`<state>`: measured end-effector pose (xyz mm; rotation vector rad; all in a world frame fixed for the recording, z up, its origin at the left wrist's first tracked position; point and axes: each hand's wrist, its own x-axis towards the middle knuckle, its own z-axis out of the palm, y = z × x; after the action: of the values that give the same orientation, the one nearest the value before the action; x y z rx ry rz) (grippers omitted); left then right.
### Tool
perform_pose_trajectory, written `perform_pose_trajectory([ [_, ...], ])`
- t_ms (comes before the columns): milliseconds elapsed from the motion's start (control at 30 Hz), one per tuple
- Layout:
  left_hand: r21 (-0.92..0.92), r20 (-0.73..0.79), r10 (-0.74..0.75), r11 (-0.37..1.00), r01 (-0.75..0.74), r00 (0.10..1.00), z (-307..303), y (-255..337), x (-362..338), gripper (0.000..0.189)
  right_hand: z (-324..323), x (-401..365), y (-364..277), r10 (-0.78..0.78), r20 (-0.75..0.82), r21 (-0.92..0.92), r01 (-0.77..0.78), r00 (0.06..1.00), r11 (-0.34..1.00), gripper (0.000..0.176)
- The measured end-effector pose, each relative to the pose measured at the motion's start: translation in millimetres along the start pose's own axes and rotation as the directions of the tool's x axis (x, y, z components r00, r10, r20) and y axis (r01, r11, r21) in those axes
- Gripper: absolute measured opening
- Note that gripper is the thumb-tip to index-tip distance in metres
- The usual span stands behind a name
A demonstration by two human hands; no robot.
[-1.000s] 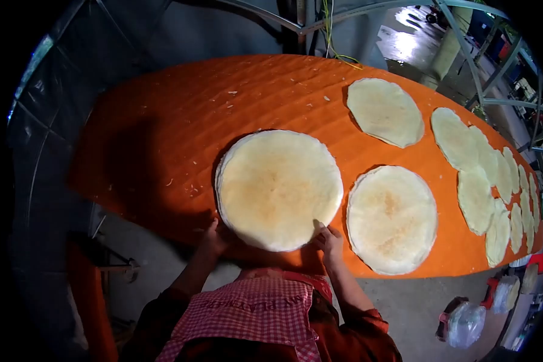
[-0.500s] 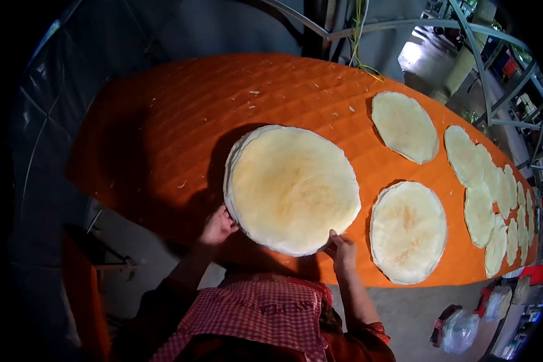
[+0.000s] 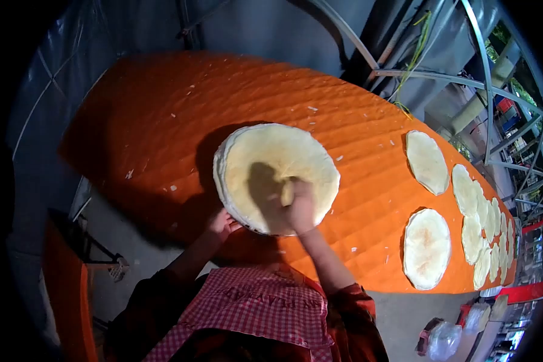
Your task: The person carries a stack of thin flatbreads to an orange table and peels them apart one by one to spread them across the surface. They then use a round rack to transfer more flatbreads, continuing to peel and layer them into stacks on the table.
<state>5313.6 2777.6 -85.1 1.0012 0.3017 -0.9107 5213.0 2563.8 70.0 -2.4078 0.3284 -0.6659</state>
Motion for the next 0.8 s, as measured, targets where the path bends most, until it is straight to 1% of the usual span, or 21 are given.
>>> perform_pose_trajectory([
  [33, 0.001, -0.014, -0.004, 1.000, 0.004, 1.000, -10, -2, 9, 0.039, 25, -2, -22, -0.156, 0.116, -0.077, 0.166, 0.981, 0.983, 0.055],
  [67, 0.000, 0.031, -0.024, 1.000, 0.024, 0.999, -19, -4, 14, 0.036, 50, -9, -32, -0.199, 0.226, -0.236, 0.251, 0.954, 0.939, 0.061],
  [100, 0.017, 0.079, -0.021, 1.000, 0.019, 0.997, -19, -2, 11, 0.035, 68, -13, -38, -0.220, 0.340, -0.378, 0.347, 0.914, 0.859, 0.066],
  [200, -0.082, 0.132, -0.010, 0.996, 0.021, 0.991, -21, -3, 8, 0.040, 78, -9, -35, -0.189, 0.336, -0.247, 0.281, 0.922, 0.927, 0.076],
  [300, -0.129, 0.133, -0.034, 0.990, 0.051, 0.991, -22, 0, 3, 0.047, 71, 2, -26, -0.242, 0.374, 0.026, 0.250, 0.896, 0.968, 0.073],
  [333, -0.149, 0.126, -0.052, 0.986, 0.071, 0.991, -16, 8, -3, 0.050, 65, 6, -26, -0.243, 0.392, 0.098, 0.222, 0.887, 0.970, 0.063],
  [433, -0.176, 0.131, -0.081, 0.979, 0.103, 0.988, -2, 28, -18, 0.055, 58, 12, -19, -0.196, 0.446, 0.138, 0.150, 0.873, 0.979, 0.049],
  [467, -0.176, 0.135, -0.087, 0.978, 0.110, 0.987, -2, 30, -20, 0.057, 56, 14, -17, -0.086, 0.512, 0.131, 0.021, 0.854, 0.991, 0.046],
  [533, -0.158, 0.128, -0.096, 0.981, 0.116, 0.987, -3, 29, -21, 0.056, 51, 19, -12, 0.118, 0.630, 0.095, -0.226, 0.767, 0.969, 0.041],
  [567, -0.149, 0.126, -0.097, 0.982, 0.115, 0.987, -3, 29, -21, 0.055, 50, 18, -7, 0.102, 0.595, 0.121, -0.214, 0.798, 0.969, 0.039],
  [600, 0.039, 0.204, 0.041, 0.998, -0.050, 0.978, -16, 16, -8, 0.053, 52, 16, -1, 0.086, 0.556, 0.148, -0.200, 0.827, 0.969, 0.037],
  [633, 0.211, 0.304, 0.156, 0.951, -0.226, 0.940, -41, -8, 15, 0.053, 54, 14, 4, 0.071, 0.515, 0.174, -0.185, 0.854, 0.967, 0.035],
  [700, 0.358, 0.317, 0.227, 0.870, -0.338, 0.921, -40, -9, 12, 0.051, 59, 12, 16, 0.034, 0.484, 0.207, -0.151, 0.875, 0.967, 0.034],
  [733, 0.355, 0.209, 0.211, 0.894, -0.275, 0.955, -9, 9, -17, 0.049, 60, 9, 20, 0.017, 0.467, 0.221, -0.136, 0.884, 0.966, 0.034],
  [767, 0.398, 0.198, 0.284, 0.852, -0.341, 0.938, -7, 4, -12, 0.046, 63, 7, 19, -0.124, 0.475, 0.136, 0.067, 0.871, 0.988, 0.033],
  [800, 0.443, 0.186, 0.356, 0.802, -0.401, 0.916, -6, -2, -7, 0.043, 66, 8, 15, -0.251, 0.490, 0.031, 0.270, 0.835, 0.962, 0.032],
])
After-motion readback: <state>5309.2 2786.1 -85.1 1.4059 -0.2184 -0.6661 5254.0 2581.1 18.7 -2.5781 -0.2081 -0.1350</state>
